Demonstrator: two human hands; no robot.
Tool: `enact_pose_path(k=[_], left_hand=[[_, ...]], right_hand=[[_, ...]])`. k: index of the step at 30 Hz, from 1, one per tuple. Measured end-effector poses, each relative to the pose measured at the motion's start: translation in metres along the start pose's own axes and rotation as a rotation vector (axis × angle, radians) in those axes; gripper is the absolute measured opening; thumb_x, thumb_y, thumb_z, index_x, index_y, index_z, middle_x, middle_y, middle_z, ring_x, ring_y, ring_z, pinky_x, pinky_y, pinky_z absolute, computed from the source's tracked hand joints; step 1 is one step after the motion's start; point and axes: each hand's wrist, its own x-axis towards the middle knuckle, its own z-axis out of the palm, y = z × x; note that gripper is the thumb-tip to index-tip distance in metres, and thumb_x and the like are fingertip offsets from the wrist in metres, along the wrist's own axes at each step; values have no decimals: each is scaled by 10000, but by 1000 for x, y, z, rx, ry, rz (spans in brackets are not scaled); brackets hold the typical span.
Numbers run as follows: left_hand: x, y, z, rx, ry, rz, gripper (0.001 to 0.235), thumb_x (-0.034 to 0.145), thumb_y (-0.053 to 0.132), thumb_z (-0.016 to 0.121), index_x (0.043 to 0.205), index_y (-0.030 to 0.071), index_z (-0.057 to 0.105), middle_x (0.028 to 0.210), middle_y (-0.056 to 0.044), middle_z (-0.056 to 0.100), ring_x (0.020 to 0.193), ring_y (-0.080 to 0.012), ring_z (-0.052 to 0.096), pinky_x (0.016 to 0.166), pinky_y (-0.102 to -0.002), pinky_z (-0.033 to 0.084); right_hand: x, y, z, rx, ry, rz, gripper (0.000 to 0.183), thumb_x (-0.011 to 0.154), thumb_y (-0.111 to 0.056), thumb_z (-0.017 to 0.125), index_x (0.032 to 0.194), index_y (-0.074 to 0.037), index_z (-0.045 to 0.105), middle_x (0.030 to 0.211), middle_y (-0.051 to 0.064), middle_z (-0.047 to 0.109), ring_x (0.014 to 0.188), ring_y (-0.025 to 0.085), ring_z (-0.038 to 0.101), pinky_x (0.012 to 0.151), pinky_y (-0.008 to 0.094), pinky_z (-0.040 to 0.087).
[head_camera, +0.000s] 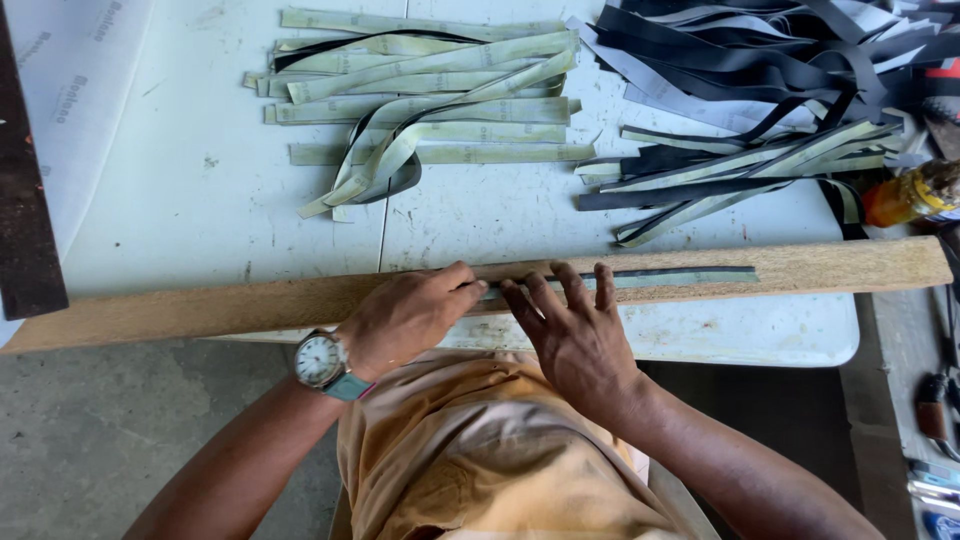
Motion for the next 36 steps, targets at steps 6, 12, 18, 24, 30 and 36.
enact_pose_path(k=[6, 12, 18, 24, 30, 36], left_hand=[[-10, -5, -8, -30, 62, -21, 237, 939, 66, 588, 1143, -8, 683, 1013, -131, 629, 808, -321, 698, 681, -423, 573], [-20, -9, -12, 1, 8, -83, 229, 966, 84, 584, 1156, 7, 687, 975, -139, 618, 808, -319, 693, 685, -439, 561], [-34, -8, -13, -52, 87, -62, 245, 930, 57, 580, 1147, 2, 682, 1018, -126, 629, 841, -317, 696, 709, -422, 568], [-42, -12, -17, -47, 32, -145, 252, 941, 50, 573, 1163, 9, 684, 1020, -125, 633, 824, -318, 696, 691, -424, 566], [-49, -16, -21, -87, 81, -142, 244, 951, 67, 588, 1166, 1, 682, 1029, -134, 634, 835, -325, 698, 698, -428, 564], [-62, -17, -24, -73, 129, -111, 301, 922, 14, 578, 1208, -10, 669, 1065, -126, 643, 856, -324, 698, 717, -418, 574]], right_hand=[[10, -9, -5, -5, -26, -10, 705, 920, -248, 533, 1576, -104, 320, 1428, 200, 438, 1329, 393, 418, 1084, 710, 293], [18, -14, -9, 65, 19, -34, 672, 906, -176, 535, 1544, -63, 360, 1415, 163, 471, 1338, 339, 442, 1103, 679, 307], [22, -24, -5, 61, 30, -62, 649, 924, -183, 529, 1539, -39, 380, 1426, 181, 477, 1343, 357, 442, 1134, 659, 305], [33, -30, -5, 36, -51, -52, 670, 931, -162, 513, 1576, -74, 353, 1383, 172, 481, 1319, 352, 441, 1121, 668, 300], [39, -35, -9, 4, 0, -100, 705, 912, -135, 503, 1584, -80, 299, 1401, 176, 480, 1315, 355, 436, 1103, 669, 308], [45, -44, -13, 77, -5, -141, 709, 890, -133, 498, 1563, -42, 296, 1398, 189, 471, 1299, 363, 450, 1098, 663, 320]])
